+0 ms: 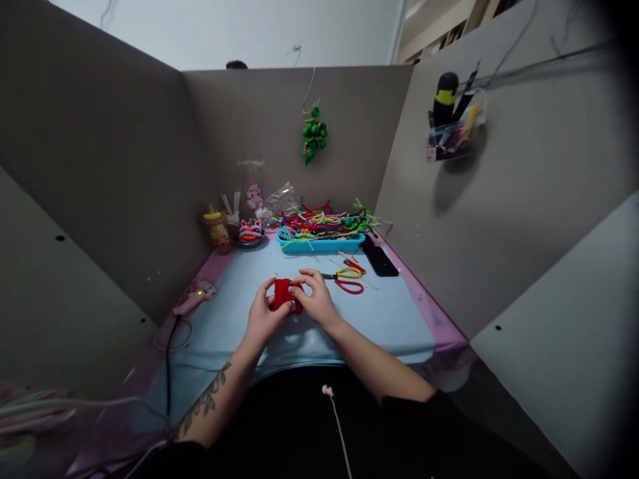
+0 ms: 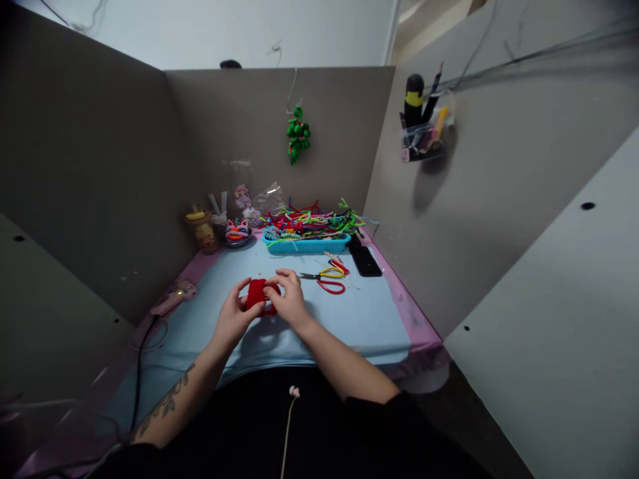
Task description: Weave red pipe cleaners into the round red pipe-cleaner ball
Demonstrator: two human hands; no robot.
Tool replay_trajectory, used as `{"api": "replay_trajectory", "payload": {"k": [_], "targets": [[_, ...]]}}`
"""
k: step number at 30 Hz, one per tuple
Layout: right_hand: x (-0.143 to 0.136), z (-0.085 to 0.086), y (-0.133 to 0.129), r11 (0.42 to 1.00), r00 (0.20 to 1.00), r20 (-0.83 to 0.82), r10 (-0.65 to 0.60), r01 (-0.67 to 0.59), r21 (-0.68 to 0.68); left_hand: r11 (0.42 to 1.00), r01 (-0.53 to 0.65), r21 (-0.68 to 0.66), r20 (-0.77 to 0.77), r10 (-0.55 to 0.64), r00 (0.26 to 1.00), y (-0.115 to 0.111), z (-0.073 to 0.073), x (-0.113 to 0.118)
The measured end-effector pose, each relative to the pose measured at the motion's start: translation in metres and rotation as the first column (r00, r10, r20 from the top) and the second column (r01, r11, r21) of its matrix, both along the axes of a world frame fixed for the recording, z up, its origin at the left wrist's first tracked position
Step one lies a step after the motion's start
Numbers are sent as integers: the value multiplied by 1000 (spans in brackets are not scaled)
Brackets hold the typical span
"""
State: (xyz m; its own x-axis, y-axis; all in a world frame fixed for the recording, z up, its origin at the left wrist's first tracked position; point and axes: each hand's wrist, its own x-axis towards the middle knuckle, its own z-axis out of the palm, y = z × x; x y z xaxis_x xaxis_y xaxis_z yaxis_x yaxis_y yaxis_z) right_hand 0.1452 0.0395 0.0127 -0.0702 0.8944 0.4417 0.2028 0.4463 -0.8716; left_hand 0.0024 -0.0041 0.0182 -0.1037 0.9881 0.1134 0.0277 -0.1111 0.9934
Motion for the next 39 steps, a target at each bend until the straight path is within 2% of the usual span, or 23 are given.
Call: {"api": "replay_trajectory", "payload": {"k": [4,8,14,20,26,31,33,39], "targets": [[6,1,2,993,996,20,85,-83,-85,1000,17,-2,7,-17,1000,0,-2,0],[10,3,3,987,989,77,127,-118,-112,999,39,-20,43,-38,998,0,-1,-1],[3,3,4,988,988,112,102,-87,-129,997,71,-14,28,-71,997,0,0,-3],[-3,1,2,984,990,113,81,-61,-166,999,34,29,-7,-34,999,3,-5,-4],[-2,-4,2,983,990,133,54,-30,-178,1000,7,2,-9,-7,1000,5,-4,-2],[0,-3,4,991,993,98,71,-59,-124,1000,-10,5,-47,10,999,6,-3,-3],[0,0,5,989,992,88,87,-75,-129,1000,0,-16,-26,0,1000,6,-2,-5],[-3,7,6,984,992,82,99,-86,-154,995,69,-66,166,-58,984,4,2,-7]]}}
